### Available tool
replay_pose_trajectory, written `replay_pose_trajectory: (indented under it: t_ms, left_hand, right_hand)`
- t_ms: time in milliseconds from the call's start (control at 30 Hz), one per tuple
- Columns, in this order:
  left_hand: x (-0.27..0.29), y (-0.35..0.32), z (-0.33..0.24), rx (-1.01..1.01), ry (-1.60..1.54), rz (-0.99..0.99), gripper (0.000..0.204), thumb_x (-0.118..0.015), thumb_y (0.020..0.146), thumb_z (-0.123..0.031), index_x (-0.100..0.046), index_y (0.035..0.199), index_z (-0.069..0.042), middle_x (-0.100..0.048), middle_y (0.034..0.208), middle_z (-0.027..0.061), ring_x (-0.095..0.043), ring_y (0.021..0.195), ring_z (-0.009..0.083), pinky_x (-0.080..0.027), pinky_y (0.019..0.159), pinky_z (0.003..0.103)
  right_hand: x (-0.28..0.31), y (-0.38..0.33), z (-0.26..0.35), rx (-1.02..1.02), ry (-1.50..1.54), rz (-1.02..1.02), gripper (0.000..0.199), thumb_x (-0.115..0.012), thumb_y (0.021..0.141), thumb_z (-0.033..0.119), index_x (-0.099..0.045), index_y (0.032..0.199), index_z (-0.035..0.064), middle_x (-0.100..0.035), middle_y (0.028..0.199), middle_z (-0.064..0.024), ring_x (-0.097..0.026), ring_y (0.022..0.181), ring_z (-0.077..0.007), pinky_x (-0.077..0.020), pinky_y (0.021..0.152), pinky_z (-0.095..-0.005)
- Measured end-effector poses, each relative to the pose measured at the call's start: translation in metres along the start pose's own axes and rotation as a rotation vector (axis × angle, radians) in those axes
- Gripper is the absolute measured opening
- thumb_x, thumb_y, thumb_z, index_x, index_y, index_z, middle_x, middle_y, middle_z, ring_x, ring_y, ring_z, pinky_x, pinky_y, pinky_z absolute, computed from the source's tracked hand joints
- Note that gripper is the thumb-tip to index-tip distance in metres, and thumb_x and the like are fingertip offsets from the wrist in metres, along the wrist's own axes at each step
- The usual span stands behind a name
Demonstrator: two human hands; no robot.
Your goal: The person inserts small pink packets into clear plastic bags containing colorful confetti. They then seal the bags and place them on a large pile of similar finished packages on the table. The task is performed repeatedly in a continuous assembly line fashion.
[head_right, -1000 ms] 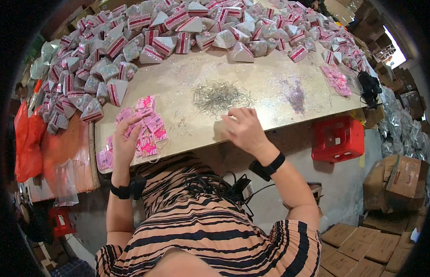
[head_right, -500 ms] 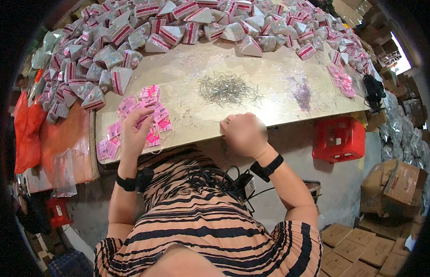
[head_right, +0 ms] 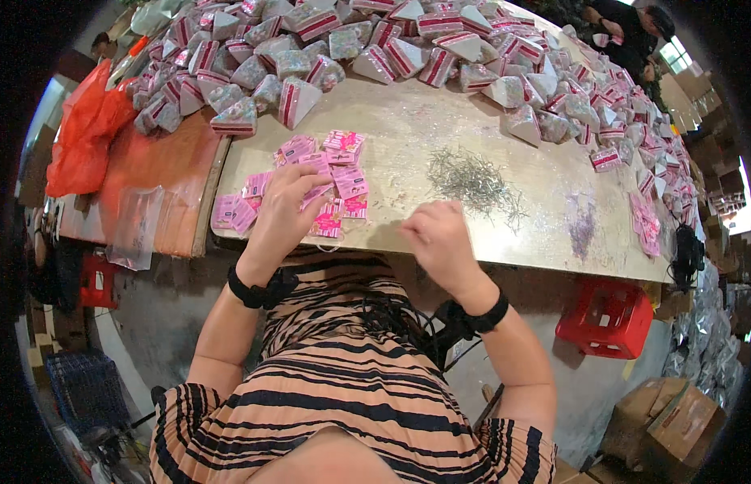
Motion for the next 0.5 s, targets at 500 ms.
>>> replay_pose_trajectory:
  t_ms: [500]
  left_hand:
    - [-0.004, 0.001, 0.001, -0.042, -0.07, -0.029, 0.02, -0.065, 0.08, -0.007, -0.068, 0.099, -0.002, -0.062, 0.103, 0.0128, -0.055, 0.102, 0.0315, -0.041, 0.093, 0.04]
  right_hand:
    - [-0.038, 0.038, 0.02, 0.253, -0.11, -0.058, 0.01, -0.071, 0.073, 0.005, -0.063, 0.079, 0.0067, -0.06, 0.077, -0.0058, -0.056, 0.074, -0.0254, -0.0393, 0.075, -0.0367]
Point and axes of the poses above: each hand's wrist, its own y-axis towards the middle knuckle, its own x-axis out of the back of the hand, z = x × y, the point moved 7 cm from there along y, towards the middle knuckle
